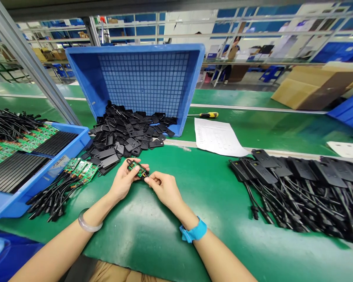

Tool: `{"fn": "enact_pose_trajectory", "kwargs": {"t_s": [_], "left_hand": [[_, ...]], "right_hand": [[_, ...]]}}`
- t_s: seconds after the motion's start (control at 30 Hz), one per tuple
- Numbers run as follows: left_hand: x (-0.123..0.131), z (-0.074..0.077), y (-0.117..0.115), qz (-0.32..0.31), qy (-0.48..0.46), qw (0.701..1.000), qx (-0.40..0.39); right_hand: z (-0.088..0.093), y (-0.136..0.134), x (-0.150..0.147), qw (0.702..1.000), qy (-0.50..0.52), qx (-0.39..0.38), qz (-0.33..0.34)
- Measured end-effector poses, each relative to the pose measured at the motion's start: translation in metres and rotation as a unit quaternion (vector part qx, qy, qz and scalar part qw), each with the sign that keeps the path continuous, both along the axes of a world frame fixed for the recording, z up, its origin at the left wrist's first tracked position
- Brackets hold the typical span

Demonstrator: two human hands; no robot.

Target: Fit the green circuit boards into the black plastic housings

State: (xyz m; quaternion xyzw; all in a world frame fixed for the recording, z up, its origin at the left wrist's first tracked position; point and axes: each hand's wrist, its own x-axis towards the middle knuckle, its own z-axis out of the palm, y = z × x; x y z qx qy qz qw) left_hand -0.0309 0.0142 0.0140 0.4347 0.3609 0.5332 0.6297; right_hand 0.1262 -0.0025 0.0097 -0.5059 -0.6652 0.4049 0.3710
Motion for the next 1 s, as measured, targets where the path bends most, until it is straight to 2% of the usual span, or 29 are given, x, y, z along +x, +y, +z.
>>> {"fn": "enact_pose_trajectory", "kwargs": {"t_s": [0.1, 0.2, 0.27, 0.43, 0.57, 0.67, 0.77, 0.83, 0.9, 1.0], "left_hand": [[-0.0007, -0.0006, 0.0002, -0.013, -0.031, 0.999, -0.017], [-0.0007, 0.0, -0.0001, -0.025, -0.05, 0.998, -0.033], [-0.0002, 0.0011, -0.0008, -0.021, -0.044, 0.998, -0.025], [0.0022, 0.0024, -0.0041, 0.012, 0.016, 0.999, 0.034], [0.0026, 0.0015, -0.0056, 0.022, 0.039, 0.998, 0.052], [0.0014, 0.0033, -0.0042, 0.018, 0.029, 0.999, 0.025], [-0.0003, 0.0069, -0.0016, -0.003, 0.031, 0.999, -0.022], [-0.0013, 0.0079, -0.0002, -0.018, 0.055, 0.998, -0.03], [-0.0018, 0.0062, 0.0006, -0.042, 0.091, 0.995, -0.024], [-0.0016, 0.0004, 0.0005, -0.093, 0.166, 0.982, -0.005]], "right_hand": [[-0.0021, 0.0023, -0.0009, 0.996, 0.067, -0.055, 0.014], [-0.0024, 0.0025, -0.0018, 0.992, 0.091, -0.078, 0.036], [-0.0015, 0.0015, -0.0025, 0.995, 0.07, -0.062, 0.028], [-0.0001, 0.0001, -0.005, 0.998, -0.035, 0.021, -0.055], [-0.0027, 0.0033, -0.0059, 0.998, -0.04, 0.009, -0.057], [-0.0036, 0.0038, -0.0065, 0.999, -0.033, 0.021, -0.028], [-0.0013, 0.001, -0.0078, 0.997, -0.031, 0.074, 0.006], [0.0009, -0.001, -0.0082, 0.988, -0.047, 0.148, -0.015], [0.0022, -0.0018, -0.0074, 0.97, -0.07, 0.23, -0.036], [0.001, 0.0001, -0.0033, 0.939, -0.112, 0.323, -0.034]]}}
